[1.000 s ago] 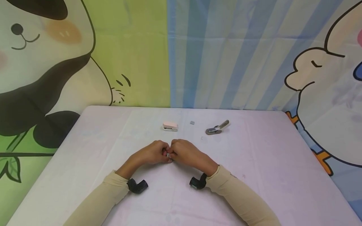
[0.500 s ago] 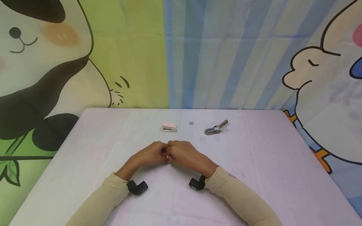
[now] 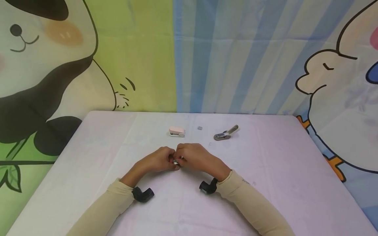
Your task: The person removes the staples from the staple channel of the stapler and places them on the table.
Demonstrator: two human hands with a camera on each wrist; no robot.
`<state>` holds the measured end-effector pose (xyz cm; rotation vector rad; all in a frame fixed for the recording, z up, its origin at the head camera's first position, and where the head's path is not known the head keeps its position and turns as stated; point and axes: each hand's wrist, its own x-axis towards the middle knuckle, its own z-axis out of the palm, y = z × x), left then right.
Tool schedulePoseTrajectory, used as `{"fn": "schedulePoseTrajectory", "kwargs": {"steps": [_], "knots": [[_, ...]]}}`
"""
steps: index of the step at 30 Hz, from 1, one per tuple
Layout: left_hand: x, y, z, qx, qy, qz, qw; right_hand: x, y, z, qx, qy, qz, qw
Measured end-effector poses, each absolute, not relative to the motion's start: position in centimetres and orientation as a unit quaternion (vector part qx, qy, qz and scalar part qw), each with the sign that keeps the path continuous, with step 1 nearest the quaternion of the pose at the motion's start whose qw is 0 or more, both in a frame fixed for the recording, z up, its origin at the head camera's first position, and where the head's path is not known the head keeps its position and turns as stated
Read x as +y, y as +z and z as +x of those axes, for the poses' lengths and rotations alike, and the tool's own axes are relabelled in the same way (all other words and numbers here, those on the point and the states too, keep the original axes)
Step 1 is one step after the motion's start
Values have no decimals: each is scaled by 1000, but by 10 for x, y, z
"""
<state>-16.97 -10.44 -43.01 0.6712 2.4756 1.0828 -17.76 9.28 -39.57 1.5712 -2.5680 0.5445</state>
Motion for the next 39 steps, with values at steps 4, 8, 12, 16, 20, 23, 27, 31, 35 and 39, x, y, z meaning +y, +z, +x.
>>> {"fn": "schedulePoseTrajectory", "kwargs": {"steps": [4,8,12,16,20,23,27,31,35,39], "knots": [[-107,-427,-170,879,377,231,180,101,-394,-192,-833,244,494,47],[-108,-426,-170,879,378,220,188,113,-396,-211,-814,330,470,81],[-110,-430,-169,877,384,211,198,127,-402,-227,-812,388,423,104],[-111,-433,-167,875,389,210,196,138,-412,-245,-840,382,372,97],[-111,-433,-165,875,391,209,193,142,-420,-262,-871,341,347,69],[-111,-433,-165,875,392,209,193,142,-423,-273,-886,317,337,40],[-109,-433,-165,873,392,213,195,140,-426,-284,-904,286,317,6],[-107,-433,-166,873,391,217,196,142,-426,-286,-920,264,289,-12],[-106,-431,-166,875,386,220,193,147,-424,-286,-928,249,275,-22],[-106,-429,-167,876,384,221,188,151,-421,-288,-925,235,297,-20]]}}
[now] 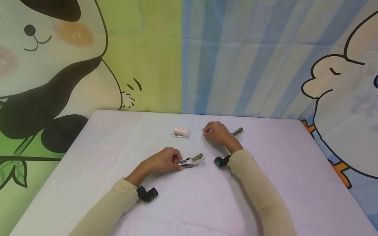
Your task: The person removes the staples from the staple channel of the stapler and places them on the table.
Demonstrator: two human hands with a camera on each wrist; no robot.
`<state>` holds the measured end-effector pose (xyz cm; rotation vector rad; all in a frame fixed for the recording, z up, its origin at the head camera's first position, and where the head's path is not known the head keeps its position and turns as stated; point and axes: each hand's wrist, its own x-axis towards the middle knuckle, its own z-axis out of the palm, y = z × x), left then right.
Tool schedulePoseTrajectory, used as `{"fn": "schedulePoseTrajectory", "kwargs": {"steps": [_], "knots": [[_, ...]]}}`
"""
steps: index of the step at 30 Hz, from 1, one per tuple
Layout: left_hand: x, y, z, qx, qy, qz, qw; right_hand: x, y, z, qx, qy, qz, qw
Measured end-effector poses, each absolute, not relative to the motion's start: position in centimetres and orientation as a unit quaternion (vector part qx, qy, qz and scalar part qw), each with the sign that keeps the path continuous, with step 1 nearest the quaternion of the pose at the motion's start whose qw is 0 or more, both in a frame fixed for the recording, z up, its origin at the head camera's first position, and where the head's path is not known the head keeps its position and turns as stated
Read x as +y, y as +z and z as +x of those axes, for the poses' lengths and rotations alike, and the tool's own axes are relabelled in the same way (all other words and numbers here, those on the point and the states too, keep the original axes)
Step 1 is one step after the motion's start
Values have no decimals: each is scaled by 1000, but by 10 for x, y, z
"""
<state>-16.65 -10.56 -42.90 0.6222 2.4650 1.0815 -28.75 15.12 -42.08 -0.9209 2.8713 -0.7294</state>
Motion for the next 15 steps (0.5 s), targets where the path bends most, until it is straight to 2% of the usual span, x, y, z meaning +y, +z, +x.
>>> {"fn": "schedulePoseTrajectory", "kwargs": {"steps": [15], "knots": [[-104,-426,-166,877,383,221,188,154,-412,-292,937,-181,-291,73]]}}
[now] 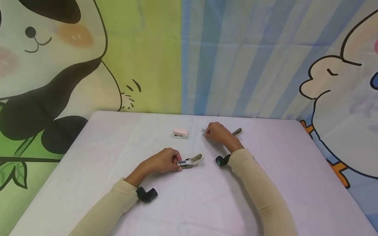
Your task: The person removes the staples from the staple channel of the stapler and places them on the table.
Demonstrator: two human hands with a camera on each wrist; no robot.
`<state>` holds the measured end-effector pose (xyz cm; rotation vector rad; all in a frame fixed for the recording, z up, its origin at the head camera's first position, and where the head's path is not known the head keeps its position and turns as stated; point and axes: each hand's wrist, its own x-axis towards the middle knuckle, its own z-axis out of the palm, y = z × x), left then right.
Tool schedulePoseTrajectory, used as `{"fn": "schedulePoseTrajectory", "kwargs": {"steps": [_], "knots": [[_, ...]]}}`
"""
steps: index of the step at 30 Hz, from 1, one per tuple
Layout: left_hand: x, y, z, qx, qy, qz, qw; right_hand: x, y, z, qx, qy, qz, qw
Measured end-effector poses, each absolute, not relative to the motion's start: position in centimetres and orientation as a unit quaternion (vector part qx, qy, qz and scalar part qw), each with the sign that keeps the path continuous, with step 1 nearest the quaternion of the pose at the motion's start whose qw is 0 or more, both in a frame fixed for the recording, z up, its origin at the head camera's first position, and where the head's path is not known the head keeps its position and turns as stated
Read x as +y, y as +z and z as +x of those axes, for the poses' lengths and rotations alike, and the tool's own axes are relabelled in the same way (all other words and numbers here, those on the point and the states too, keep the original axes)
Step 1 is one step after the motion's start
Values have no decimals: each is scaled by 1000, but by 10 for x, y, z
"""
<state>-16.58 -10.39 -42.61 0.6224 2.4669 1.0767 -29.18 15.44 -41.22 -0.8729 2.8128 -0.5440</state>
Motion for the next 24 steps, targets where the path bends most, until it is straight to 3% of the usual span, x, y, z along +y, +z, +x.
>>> {"fn": "schedulePoseTrajectory", "kwargs": {"steps": [14,18,24], "knots": [[-101,-432,-169,874,387,219,194,153,-398,-269,922,-202,-321,79],[-101,-432,-169,875,386,216,198,146,-389,-256,894,-230,-366,121],[-102,-429,-168,876,386,214,195,136,-385,-241,833,-249,-430,243]]}}
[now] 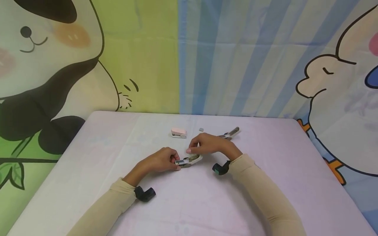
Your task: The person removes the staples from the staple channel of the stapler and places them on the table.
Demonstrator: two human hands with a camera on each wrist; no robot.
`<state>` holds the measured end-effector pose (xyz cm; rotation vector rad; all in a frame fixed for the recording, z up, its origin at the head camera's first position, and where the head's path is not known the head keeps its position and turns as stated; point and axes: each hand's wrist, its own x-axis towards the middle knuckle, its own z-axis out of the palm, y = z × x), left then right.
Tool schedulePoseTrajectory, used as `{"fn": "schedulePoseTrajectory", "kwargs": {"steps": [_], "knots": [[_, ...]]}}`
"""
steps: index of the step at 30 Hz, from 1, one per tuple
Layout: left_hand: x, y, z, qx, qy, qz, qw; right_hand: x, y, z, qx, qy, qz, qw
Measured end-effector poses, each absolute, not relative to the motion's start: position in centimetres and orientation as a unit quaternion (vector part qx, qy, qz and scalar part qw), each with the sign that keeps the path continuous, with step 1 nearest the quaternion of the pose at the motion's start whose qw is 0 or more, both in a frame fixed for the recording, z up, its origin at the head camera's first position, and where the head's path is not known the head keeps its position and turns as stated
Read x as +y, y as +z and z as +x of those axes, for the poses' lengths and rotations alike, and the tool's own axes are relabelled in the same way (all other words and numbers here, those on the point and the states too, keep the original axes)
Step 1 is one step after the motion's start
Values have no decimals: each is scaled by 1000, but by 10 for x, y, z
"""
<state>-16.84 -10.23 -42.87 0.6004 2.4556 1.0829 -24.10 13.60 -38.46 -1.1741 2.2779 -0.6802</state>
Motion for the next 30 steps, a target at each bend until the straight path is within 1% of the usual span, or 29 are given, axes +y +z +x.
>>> {"fn": "schedulePoseTrajectory", "kwargs": {"steps": [3,11,15,21,30], "knots": [[-104,-427,-168,875,388,218,191,133,-385,-239,812,-267,-442,274],[-105,-424,-167,875,391,213,192,140,-387,-235,791,-297,-432,315],[-106,-424,-167,875,390,209,194,144,-387,-232,790,-287,-443,312],[-104,-425,-170,873,390,216,199,147,-380,-231,800,-256,-463,285],[-98,-420,-170,878,363,225,218,145,-372,-232,787,-249,-474,307]]}}
